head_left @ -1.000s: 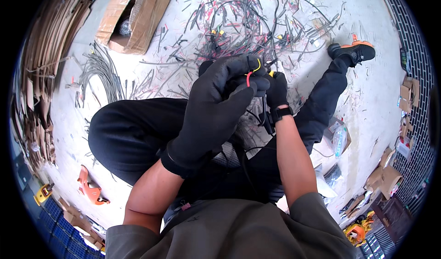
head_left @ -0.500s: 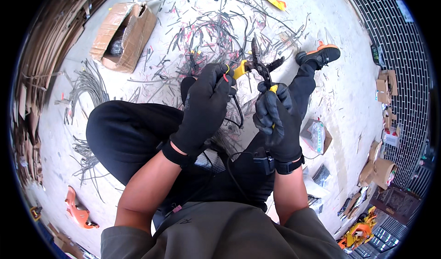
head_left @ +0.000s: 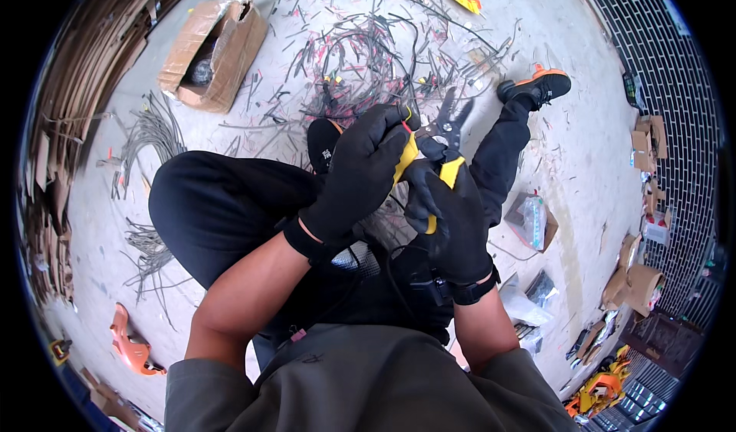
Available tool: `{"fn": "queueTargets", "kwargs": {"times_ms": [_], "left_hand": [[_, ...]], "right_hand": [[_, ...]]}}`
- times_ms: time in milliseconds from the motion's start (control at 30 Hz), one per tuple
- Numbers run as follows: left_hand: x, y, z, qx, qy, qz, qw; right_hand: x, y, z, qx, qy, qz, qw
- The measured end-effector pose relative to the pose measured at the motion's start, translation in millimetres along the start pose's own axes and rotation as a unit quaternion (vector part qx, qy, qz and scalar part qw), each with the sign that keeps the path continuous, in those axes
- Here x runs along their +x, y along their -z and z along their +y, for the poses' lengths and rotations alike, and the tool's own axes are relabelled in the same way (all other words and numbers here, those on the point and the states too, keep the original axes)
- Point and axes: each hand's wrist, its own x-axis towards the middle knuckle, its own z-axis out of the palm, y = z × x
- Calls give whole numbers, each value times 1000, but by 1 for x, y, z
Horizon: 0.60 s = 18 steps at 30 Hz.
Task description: The person strips insulation from wires using a wire stripper and attaches connectors to the wires by hand and with the tool, working over a large bundle of cables on the floor.
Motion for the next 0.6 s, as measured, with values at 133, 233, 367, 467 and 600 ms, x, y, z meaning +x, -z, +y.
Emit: {"fn": "queueTargets", "kwargs": {"times_ms": [133, 233, 367, 467, 600], "left_hand": [[-3, 3, 0, 49, -20, -29, 998], [-2, 0, 3, 85, -72, -15, 994], [-1, -5, 7, 64, -78, -11, 995], [0, -1, 5, 132, -124, 6, 984], [7, 7, 3, 253, -203, 9, 946]], "right_hand": [[8, 13, 4, -44, 21, -30, 998], [16, 1, 10, -130, 81, 67, 986], [21, 13, 27, -292, 200, 109, 929], [16, 10, 23, -316, 227, 126, 912], [15, 23, 16, -343, 293, 100, 887]]}}
